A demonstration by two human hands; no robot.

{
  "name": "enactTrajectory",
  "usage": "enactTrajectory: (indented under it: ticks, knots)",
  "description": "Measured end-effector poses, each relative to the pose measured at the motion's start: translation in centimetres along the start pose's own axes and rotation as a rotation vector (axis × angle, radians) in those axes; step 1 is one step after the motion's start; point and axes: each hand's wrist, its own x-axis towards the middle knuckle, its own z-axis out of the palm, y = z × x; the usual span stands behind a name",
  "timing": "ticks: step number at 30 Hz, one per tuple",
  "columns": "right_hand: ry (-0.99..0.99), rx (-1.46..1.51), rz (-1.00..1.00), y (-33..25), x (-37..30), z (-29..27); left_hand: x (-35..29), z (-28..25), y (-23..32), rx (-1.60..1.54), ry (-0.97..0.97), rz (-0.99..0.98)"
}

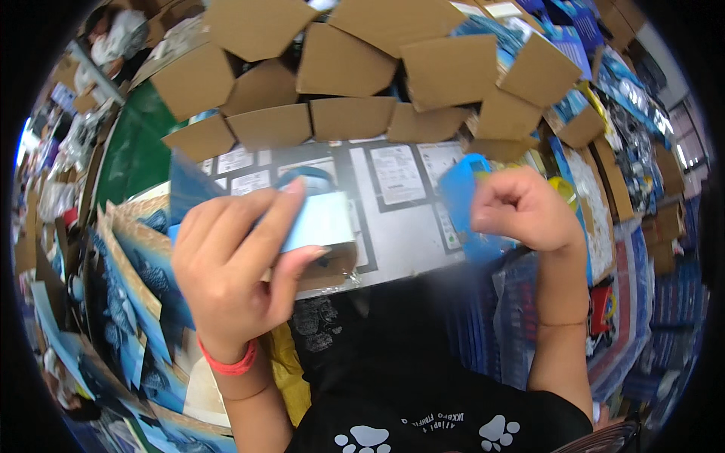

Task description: The person assembles small cardboard boxes by folding flaps and sealing them with tape. They place a blue whale-shaped item and a white remote control into each box, then close and tape the boxes shut. The process is repeated multiple times.

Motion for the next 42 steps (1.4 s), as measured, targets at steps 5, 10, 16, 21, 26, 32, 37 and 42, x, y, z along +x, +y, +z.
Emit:
enactTrajectory:
  ticks: [5, 10, 16, 21, 26, 32, 37, 42]
  knots:
    - [-0.289, 0.066, -0.17, -6.7, 6.1, 3.4, -0.4, -0.7, -0.1, -0.012, -0.007, -0.008]
    - [-0.259, -0.208, -0.035, -8.4, 7.4, 5.1, -0.6, -0.7, -0.1, -0.009, 0.035, -0.014]
    - [-0.268, -0.336, 0.059, -7.2, 8.3, 5.5, -1.0, 0.0, -0.4, 0.025, 0.065, 0.011]
    - [-0.434, 0.114, 0.058, -2.4, 7.7, 5.2, -0.7, -0.2, 0.1, 0.023, 0.044, 0.008]
    - [-0.367, 0.293, -0.061, -0.8, 7.7, 6.9, -0.9, -0.1, 0.0, 0.037, 0.048, 0.024]
    - [-0.229, 0.341, -0.222, 3.8, 8.8, 10.4, -1.2, -0.1, -0.3, 0.052, 0.068, 0.031]
    - [-0.312, 0.602, -0.192, 8.0, 8.5, 12.0, -0.8, 0.5, -0.2, 0.092, 0.038, 0.047]
    - [0.07, 0.763, -0.071, 10.1, 3.0, 11.0, -0.5, 0.4, 1.0, 0.245, -0.056, 0.059]
